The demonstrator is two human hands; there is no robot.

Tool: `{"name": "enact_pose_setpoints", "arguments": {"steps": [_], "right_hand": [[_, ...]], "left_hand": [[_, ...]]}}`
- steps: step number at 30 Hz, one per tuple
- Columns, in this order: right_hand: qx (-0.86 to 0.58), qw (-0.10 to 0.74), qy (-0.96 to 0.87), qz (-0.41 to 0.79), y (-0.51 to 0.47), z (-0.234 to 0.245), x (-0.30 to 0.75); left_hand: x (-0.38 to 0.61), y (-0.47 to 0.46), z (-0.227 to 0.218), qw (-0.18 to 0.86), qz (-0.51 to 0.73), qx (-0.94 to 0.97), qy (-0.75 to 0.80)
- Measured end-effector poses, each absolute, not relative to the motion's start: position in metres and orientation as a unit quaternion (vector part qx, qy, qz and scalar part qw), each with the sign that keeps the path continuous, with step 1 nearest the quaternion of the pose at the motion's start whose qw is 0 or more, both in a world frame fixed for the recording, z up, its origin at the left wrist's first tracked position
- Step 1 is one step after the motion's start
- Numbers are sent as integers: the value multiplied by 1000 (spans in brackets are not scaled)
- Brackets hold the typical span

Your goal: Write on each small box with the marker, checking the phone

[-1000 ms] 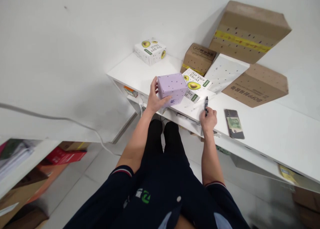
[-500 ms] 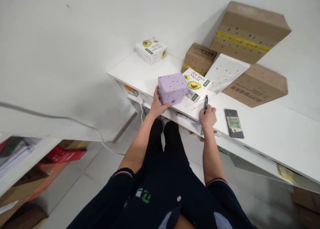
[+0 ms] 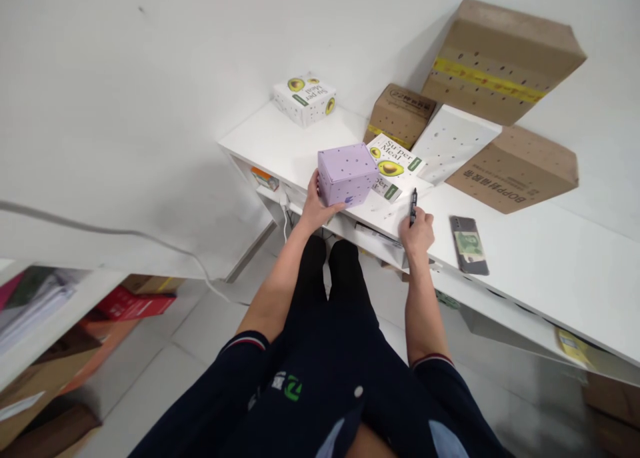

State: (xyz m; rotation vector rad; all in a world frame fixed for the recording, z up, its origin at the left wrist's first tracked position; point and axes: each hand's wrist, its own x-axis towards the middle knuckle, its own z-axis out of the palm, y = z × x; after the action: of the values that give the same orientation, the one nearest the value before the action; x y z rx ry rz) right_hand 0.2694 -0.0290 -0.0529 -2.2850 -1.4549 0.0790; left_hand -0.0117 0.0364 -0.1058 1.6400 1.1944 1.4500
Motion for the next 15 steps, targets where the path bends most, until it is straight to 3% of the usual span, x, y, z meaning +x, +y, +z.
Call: {"name": "enact_pose_setpoints", "arguments": {"steps": [8,15], "right_hand": [[-825,190,-528,62,-27,-44,272],[-813,243,-525,63,-29,-51,278]], "left_hand": [[-13,34,-99,345,541,618,454],[-15,30,-79,327,536,621,470]]}}
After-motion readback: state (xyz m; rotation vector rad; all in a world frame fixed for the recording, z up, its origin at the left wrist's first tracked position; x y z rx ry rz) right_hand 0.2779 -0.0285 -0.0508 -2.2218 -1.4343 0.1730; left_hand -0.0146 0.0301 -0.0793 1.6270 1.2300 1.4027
